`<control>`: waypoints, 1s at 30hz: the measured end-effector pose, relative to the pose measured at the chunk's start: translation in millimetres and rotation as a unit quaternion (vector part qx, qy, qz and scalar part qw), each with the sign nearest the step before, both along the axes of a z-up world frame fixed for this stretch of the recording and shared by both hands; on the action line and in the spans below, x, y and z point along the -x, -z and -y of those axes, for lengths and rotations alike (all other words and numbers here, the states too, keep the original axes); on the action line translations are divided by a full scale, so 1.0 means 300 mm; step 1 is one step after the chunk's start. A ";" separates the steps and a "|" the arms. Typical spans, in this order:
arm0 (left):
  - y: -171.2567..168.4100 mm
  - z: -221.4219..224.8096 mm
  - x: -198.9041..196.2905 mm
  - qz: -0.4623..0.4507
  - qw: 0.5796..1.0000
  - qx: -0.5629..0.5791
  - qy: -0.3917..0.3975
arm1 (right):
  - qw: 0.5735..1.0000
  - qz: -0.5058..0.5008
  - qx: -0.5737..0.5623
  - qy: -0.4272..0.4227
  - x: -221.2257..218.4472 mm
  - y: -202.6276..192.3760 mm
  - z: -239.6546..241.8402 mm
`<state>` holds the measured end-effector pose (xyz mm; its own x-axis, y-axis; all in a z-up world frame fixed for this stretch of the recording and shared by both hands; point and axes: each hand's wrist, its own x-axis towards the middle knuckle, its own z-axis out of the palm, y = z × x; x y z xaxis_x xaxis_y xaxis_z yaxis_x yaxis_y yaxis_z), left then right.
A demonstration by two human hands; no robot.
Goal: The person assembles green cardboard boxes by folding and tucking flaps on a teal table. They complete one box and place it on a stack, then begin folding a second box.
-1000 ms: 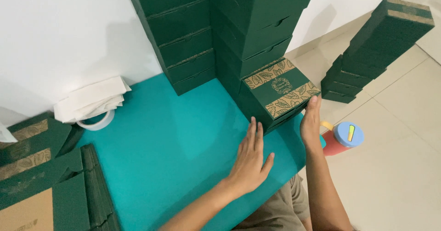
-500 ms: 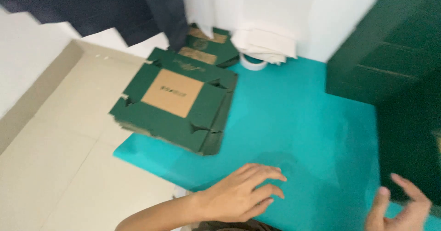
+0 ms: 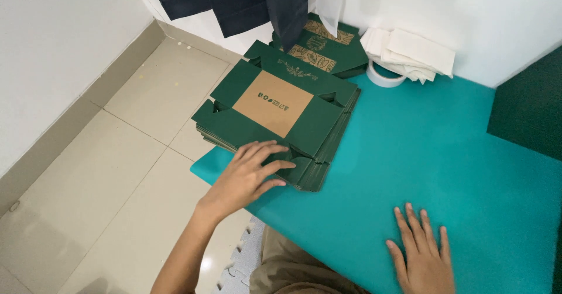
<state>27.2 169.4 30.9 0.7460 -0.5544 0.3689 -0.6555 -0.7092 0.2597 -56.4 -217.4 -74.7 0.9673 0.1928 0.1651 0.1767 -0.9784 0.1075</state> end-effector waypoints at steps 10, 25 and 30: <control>0.020 -0.094 -0.161 -0.172 0.980 -0.084 0.046 | 0.998 -0.028 -0.053 0.015 0.004 -0.014 -0.005; 0.021 -0.097 -0.205 -0.209 0.972 -0.073 0.073 | 0.997 -0.030 -0.066 0.012 0.004 -0.031 -0.013; 0.013 -0.109 -0.218 -0.237 0.966 -0.056 0.088 | 0.997 -0.035 -0.062 0.014 0.005 -0.045 -0.019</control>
<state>92.6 202.0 27.2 0.7067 -0.7049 -0.0606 -0.5954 -0.6387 0.4874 -57.9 -211.8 -61.4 0.9819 0.1481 0.1181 0.1523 -0.9880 -0.0269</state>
